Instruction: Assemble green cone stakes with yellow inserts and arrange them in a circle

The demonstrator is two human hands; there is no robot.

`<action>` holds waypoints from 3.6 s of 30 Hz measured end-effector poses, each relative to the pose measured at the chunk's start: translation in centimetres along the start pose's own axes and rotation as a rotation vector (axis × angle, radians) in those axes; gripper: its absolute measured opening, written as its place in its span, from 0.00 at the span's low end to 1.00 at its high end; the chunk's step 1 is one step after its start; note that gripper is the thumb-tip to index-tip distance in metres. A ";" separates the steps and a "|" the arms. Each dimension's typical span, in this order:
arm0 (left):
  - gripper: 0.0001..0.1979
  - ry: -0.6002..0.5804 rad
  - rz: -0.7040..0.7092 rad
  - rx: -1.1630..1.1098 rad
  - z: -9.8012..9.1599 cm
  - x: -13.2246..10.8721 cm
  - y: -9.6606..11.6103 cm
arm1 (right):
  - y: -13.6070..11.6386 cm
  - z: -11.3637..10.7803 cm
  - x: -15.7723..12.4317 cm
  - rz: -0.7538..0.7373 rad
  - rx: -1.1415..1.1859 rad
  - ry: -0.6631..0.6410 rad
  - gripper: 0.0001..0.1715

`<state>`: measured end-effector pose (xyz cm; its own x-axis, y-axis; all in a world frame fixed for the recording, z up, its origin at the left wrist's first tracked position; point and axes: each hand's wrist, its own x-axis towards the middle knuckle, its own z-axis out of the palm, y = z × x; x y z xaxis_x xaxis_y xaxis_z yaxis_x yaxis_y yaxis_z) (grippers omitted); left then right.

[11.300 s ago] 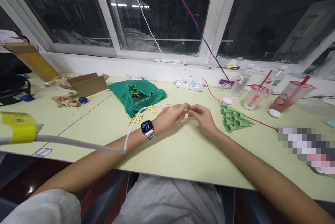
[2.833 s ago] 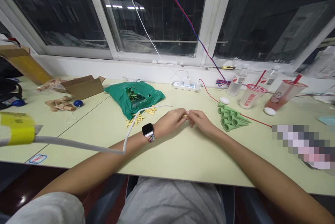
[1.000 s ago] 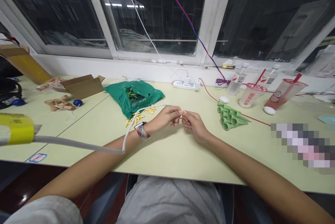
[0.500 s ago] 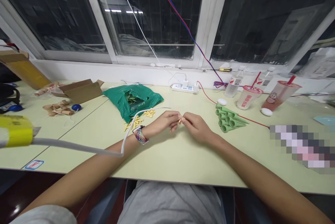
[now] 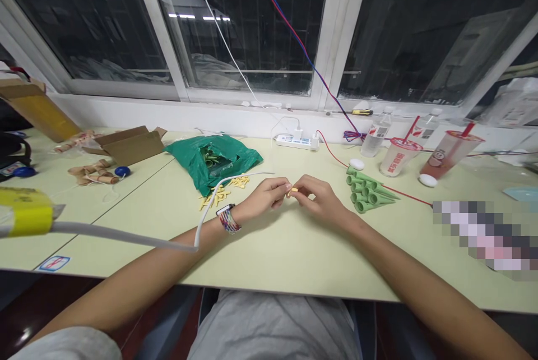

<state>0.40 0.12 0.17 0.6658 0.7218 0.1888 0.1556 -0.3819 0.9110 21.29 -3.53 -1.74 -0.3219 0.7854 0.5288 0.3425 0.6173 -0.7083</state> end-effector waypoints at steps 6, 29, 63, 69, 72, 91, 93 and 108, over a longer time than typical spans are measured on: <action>0.21 0.046 0.062 0.131 0.2 -0.3 0.0 | 0.4 0.6 0.0 0.181 0.157 -0.011 0.22; 0.21 0.141 0.041 0.076 0.9 0.0 -1.2 | 0.8 0.7 0.4 0.294 0.365 0.082 0.19; 0.20 0.154 0.005 0.024 1.2 0.2 -1.8 | 0.4 1.3 0.5 0.463 0.587 0.160 0.17; 0.20 0.156 0.015 -0.021 1.1 0.3 -2.2 | 0.6 0.5 0.7 0.414 0.548 0.187 0.16; 0.21 0.172 0.026 -0.036 0.9 0.4 -2.2 | 0.6 -0.5 1.0 0.345 0.498 0.229 0.15; 0.18 -0.004 0.470 0.999 -0.3 -2.3 -0.4 | 5.9 6.6 5.7 0.267 0.311 -0.019 0.13; 0.18 0.016 0.421 1.018 -1.9 -3.5 -0.4 | 6.1 8.5 7.3 0.255 0.307 0.005 0.13; 0.21 0.336 -0.336 1.289 -10.2 -8.0 -3.4 | 6.7 12.8 12.1 -0.051 -0.250 -0.030 0.02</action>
<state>-12.90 1.61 -0.72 0.2839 0.9183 0.2758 0.9567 -0.2906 -0.0171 8.38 9.52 -6.06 -0.3695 0.7534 0.5440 0.5318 0.6515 -0.5411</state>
